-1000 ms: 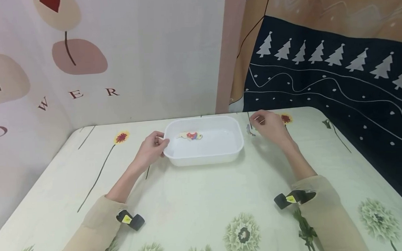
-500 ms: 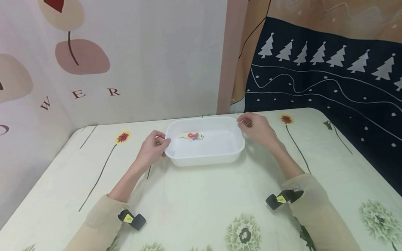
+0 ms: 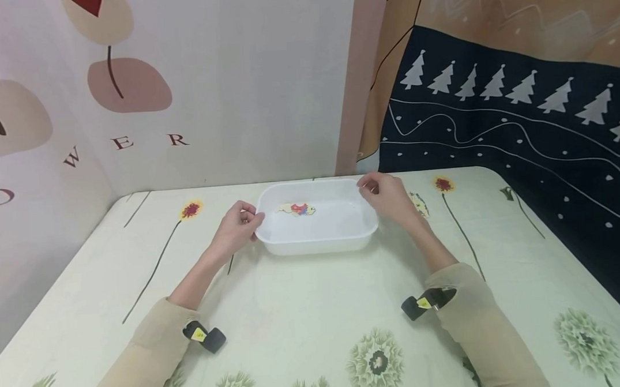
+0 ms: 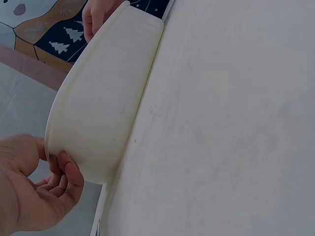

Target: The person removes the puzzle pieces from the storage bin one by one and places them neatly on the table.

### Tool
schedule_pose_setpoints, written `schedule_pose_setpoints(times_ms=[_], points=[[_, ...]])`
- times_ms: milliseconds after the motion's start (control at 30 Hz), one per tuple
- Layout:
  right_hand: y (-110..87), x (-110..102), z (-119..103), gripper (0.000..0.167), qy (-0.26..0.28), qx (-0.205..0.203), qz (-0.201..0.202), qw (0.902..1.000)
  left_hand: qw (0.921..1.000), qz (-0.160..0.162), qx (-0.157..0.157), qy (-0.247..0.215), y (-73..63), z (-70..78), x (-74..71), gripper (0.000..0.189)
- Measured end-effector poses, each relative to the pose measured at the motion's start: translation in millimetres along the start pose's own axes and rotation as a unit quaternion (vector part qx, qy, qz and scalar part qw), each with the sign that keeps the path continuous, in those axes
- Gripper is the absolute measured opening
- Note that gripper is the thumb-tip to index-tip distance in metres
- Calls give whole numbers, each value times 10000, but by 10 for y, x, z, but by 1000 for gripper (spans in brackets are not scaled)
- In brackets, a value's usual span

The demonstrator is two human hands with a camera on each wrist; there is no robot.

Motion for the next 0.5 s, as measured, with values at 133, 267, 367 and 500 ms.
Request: schedule_pose_setpoints(times_ms=[133, 267, 367, 500], points=[[61, 49, -86, 20, 115, -134, -27, 9998, 10000, 1, -54, -40, 9, 0, 1, 25], [132, 127, -167, 19, 225, -220, -129, 9994, 9999, -14, -70, -78, 13, -5, 3, 24], [181, 195, -221, 20, 288, -279, -218, 9990, 9999, -29, -68, -82, 10, -3, 2, 24], [244, 289, -287, 22, 359, -326, -337, 9983, 9999, -41, -54, -87, 6, 7, 1, 24]])
Point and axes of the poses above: each hand's wrist, its own y-axis towards the middle knuckle, its own x-axis out of the palm, z = x × y, the point moved 1 cm from there along y, towards the middle knuckle, and after that the axes turned 14 degrees about -y, right-handed, at the moved point
